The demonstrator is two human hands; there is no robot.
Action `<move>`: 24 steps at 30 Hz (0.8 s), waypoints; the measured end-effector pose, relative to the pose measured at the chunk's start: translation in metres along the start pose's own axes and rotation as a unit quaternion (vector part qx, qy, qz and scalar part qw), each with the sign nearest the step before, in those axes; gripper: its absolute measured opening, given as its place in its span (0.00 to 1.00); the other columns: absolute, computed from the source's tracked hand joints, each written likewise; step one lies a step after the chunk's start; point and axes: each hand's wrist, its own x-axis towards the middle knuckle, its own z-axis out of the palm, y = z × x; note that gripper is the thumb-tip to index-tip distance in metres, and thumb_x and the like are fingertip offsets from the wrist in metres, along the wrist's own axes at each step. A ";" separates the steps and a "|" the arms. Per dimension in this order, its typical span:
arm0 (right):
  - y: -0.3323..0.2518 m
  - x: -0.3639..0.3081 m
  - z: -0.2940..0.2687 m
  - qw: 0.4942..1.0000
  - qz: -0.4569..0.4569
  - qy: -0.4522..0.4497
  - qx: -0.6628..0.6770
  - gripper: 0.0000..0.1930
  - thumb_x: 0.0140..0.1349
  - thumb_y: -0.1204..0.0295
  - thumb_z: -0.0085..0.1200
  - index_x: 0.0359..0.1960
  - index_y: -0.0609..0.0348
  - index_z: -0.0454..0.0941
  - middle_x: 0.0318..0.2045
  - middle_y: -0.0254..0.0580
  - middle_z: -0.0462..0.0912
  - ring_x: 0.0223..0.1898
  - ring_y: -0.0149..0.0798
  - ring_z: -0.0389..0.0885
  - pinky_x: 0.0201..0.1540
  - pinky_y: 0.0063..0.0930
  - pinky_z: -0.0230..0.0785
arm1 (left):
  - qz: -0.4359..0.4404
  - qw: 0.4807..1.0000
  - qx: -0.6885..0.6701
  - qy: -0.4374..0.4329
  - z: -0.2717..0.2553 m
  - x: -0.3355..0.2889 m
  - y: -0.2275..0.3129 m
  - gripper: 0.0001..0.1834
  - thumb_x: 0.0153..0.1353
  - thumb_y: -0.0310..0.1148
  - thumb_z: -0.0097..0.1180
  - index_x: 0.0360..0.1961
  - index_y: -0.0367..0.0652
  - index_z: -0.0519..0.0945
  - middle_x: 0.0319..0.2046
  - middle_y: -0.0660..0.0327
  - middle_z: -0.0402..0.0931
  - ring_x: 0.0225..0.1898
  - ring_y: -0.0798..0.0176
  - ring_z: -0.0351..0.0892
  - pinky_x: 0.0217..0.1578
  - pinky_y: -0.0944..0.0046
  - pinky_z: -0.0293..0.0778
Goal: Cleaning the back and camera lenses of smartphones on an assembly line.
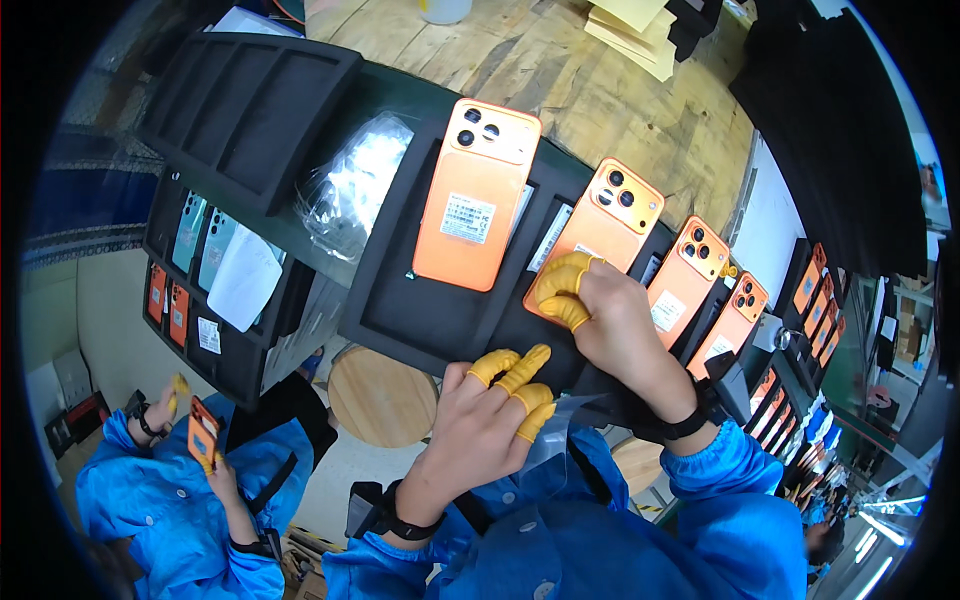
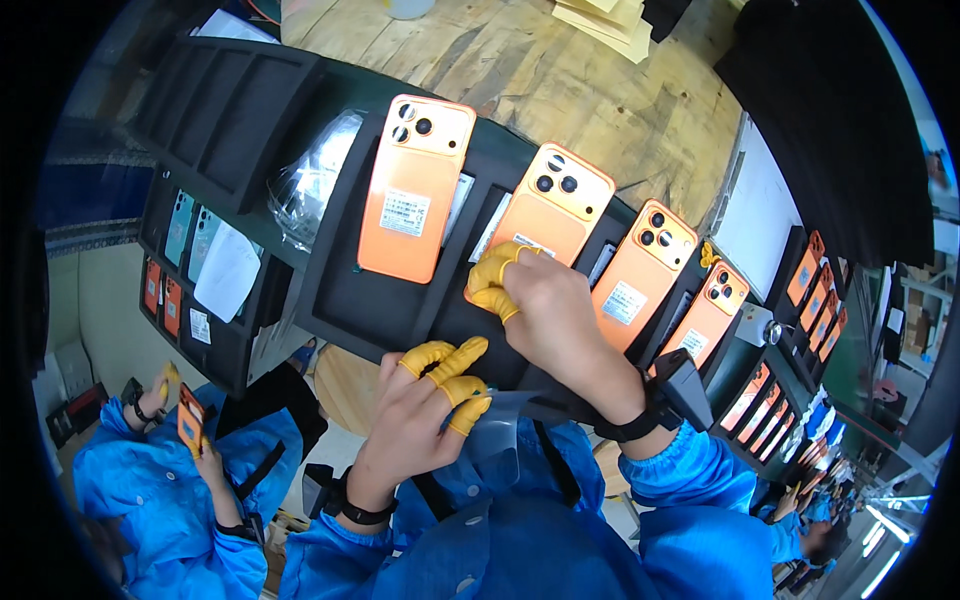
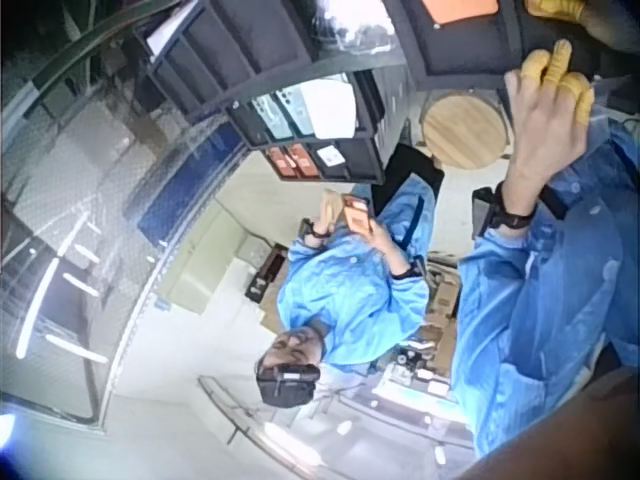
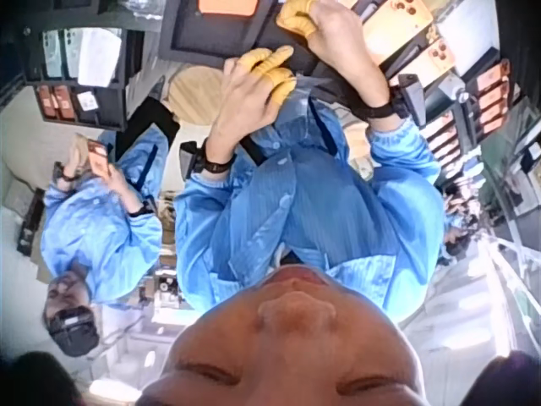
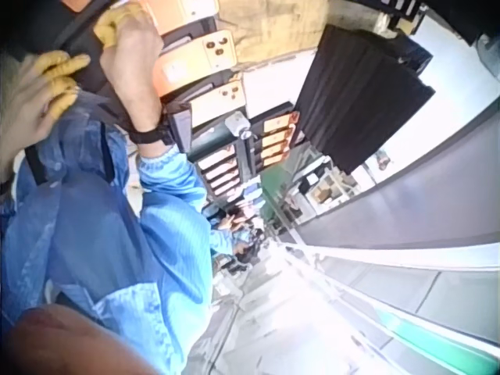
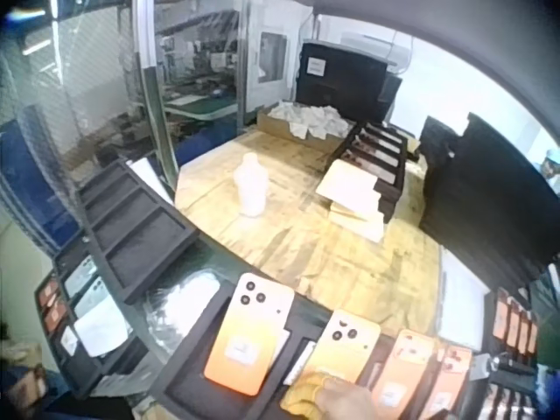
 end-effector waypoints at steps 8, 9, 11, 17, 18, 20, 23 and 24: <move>0.008 0.011 -0.021 0.989 0.097 -0.037 0.109 0.07 0.53 0.77 0.59 0.34 0.63 0.77 0.29 0.49 0.80 0.33 0.47 0.81 0.34 0.34 0.72 | 0.078 0.990 0.101 -0.063 0.018 0.028 -0.001 0.04 0.45 0.27 0.57 0.24 0.40 0.78 0.17 0.58 0.70 0.31 0.58 0.70 0.44 0.51 0.60; 0.012 0.013 -0.026 0.969 0.156 -0.052 0.184 0.06 0.57 0.77 0.56 0.35 0.63 0.76 0.31 0.44 0.80 0.31 0.38 0.80 0.33 0.28 0.72 | 0.076 0.989 0.105 -0.070 0.017 0.029 -0.002 0.03 0.45 0.27 0.57 0.23 0.39 0.78 0.16 0.58 0.70 0.30 0.59 0.70 0.44 0.52 0.59; 0.025 0.021 -0.042 0.941 0.170 -0.024 0.291 0.04 0.64 0.75 0.51 0.38 0.62 0.74 0.32 0.36 0.80 0.28 0.27 0.77 0.32 0.20 0.71 | 0.075 0.988 0.113 -0.076 0.015 0.029 -0.001 0.03 0.45 0.27 0.57 0.22 0.39 0.77 0.15 0.58 0.69 0.30 0.59 0.70 0.44 0.52 0.59; 0.025 0.050 -0.119 0.926 0.222 0.048 0.302 0.06 0.64 0.75 0.50 0.37 0.67 0.75 0.30 0.40 0.80 0.31 0.31 0.81 0.33 0.21 0.74 | 0.066 0.988 0.104 -0.098 0.016 0.034 0.000 0.10 0.40 0.28 0.61 0.28 0.40 0.81 0.16 0.58 0.71 0.27 0.58 0.68 0.45 0.51 0.58; 0.028 0.052 -0.126 0.924 0.232 0.061 0.297 0.07 0.64 0.75 0.50 0.38 0.67 0.75 0.32 0.41 0.80 0.31 0.31 0.81 0.33 0.21 0.75 | 0.066 0.987 0.110 -0.096 0.017 0.034 0.000 0.09 0.41 0.28 0.61 0.28 0.40 0.81 0.16 0.58 0.72 0.26 0.58 0.68 0.45 0.52 0.58; 0.027 0.058 -0.140 0.927 0.236 0.088 0.277 0.09 0.65 0.73 0.50 0.42 0.67 0.75 0.35 0.43 0.79 0.33 0.33 0.81 0.35 0.23 0.77 | 0.061 0.985 0.128 -0.096 0.013 0.033 0.002 0.08 0.43 0.29 0.61 0.27 0.39 0.81 0.17 0.58 0.72 0.26 0.58 0.69 0.44 0.51 0.58; 0.025 0.064 -0.173 0.939 0.173 0.145 0.260 0.11 0.66 0.69 0.49 0.43 0.66 0.74 0.36 0.43 0.80 0.36 0.36 0.82 0.36 0.25 0.79 | 0.050 0.984 0.130 -0.107 0.007 0.030 0.006 0.07 0.45 0.28 0.60 0.26 0.37 0.81 0.17 0.56 0.72 0.29 0.60 0.68 0.46 0.51 0.58; 0.025 0.066 -0.183 0.940 0.167 0.145 0.259 0.12 0.66 0.69 0.50 0.44 0.65 0.74 0.37 0.43 0.80 0.38 0.37 0.83 0.37 0.26 0.80 | 0.051 0.984 0.133 -0.106 0.006 0.029 0.006 0.07 0.45 0.28 0.60 0.26 0.37 0.81 0.17 0.56 0.72 0.29 0.60 0.68 0.46 0.51 0.58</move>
